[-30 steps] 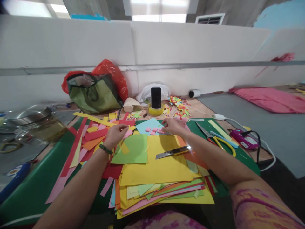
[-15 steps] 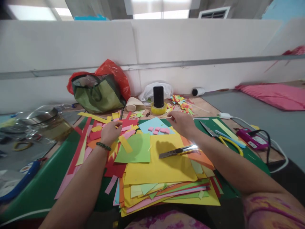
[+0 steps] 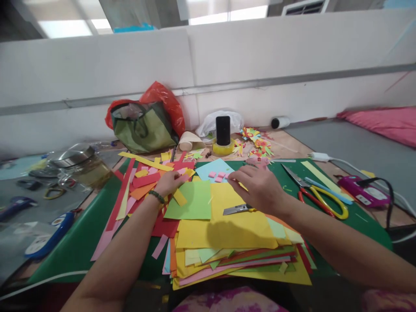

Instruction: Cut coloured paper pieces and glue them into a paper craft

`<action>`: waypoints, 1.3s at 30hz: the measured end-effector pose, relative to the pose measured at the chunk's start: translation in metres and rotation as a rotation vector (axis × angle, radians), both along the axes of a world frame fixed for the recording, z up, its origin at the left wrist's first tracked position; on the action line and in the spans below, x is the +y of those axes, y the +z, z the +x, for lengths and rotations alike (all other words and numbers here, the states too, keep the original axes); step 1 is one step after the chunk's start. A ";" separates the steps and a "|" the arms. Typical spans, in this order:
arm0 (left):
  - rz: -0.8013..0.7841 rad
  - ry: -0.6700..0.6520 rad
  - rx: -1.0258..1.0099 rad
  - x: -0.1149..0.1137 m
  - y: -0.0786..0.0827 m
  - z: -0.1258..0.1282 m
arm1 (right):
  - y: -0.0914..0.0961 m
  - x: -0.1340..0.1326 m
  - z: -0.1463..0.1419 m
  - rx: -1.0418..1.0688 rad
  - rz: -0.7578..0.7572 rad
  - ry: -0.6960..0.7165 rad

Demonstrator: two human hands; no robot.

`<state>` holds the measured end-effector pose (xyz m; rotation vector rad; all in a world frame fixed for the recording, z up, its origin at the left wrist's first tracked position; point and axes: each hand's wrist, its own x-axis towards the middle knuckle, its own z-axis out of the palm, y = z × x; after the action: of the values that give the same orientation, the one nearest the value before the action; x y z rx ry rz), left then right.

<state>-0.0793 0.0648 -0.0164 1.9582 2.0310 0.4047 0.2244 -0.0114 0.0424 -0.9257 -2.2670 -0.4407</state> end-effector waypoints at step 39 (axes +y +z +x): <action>0.032 0.040 0.291 0.001 0.011 -0.014 | -0.092 0.054 0.032 0.422 -0.430 -0.138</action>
<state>-0.0930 0.0661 -0.0059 2.1025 2.2528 0.1682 0.2559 0.0426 -0.0491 -1.2577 -1.9413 0.1875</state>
